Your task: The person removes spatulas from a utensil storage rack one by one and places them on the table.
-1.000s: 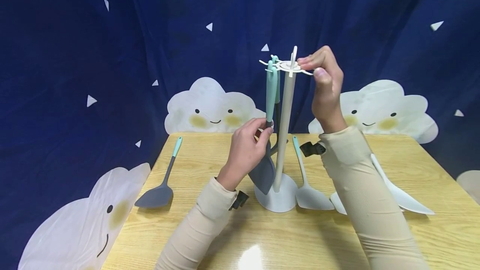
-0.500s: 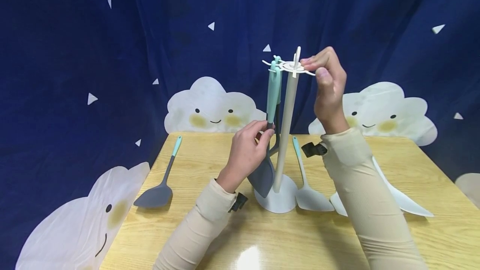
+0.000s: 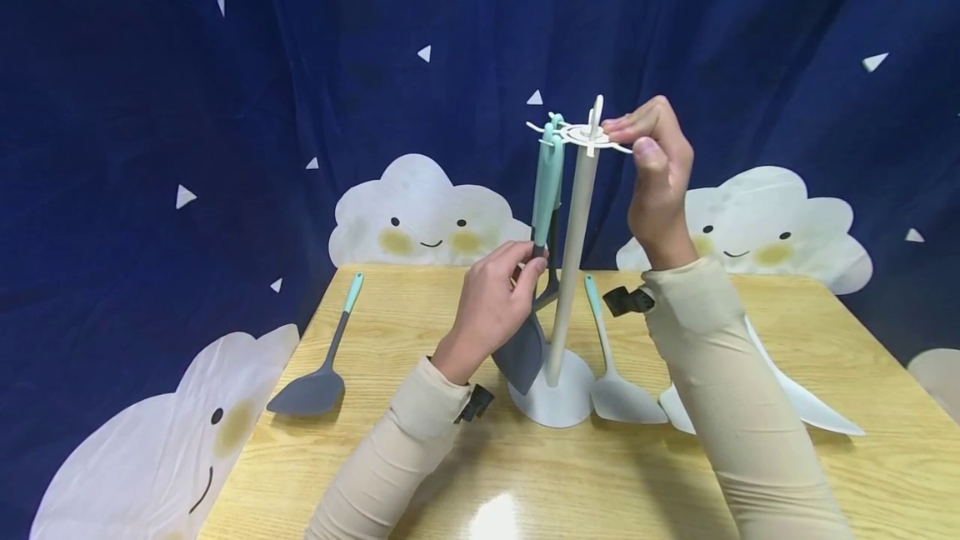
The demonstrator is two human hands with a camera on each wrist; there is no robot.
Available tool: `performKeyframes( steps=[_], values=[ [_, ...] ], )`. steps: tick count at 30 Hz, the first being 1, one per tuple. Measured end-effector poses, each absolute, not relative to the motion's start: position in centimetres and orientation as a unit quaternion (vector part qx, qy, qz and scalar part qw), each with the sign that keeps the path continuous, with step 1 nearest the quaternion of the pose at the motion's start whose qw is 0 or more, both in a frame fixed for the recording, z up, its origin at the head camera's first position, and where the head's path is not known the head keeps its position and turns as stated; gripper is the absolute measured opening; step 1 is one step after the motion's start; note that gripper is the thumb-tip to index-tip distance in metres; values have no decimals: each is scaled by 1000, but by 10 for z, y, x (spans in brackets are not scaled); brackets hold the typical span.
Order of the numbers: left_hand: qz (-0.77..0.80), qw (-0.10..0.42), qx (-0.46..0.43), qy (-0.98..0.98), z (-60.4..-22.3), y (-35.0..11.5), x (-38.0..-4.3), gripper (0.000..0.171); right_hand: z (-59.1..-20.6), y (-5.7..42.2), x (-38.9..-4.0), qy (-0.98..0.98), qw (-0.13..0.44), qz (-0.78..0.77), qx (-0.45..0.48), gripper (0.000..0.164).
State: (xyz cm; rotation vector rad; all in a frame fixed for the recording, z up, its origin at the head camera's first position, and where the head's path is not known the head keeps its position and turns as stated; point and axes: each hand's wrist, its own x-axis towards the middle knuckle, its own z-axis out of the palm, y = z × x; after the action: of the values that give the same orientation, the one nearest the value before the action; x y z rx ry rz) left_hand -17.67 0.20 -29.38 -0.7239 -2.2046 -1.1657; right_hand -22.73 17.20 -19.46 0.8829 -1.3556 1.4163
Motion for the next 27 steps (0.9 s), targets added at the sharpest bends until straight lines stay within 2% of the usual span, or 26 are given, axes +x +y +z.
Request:
performKeyframes(
  steps=[27],
  values=[
    [-424,286,-259,-819,-289,-1,-171,17,-194,170,-225,-553,474,585,358,33]
  ],
)
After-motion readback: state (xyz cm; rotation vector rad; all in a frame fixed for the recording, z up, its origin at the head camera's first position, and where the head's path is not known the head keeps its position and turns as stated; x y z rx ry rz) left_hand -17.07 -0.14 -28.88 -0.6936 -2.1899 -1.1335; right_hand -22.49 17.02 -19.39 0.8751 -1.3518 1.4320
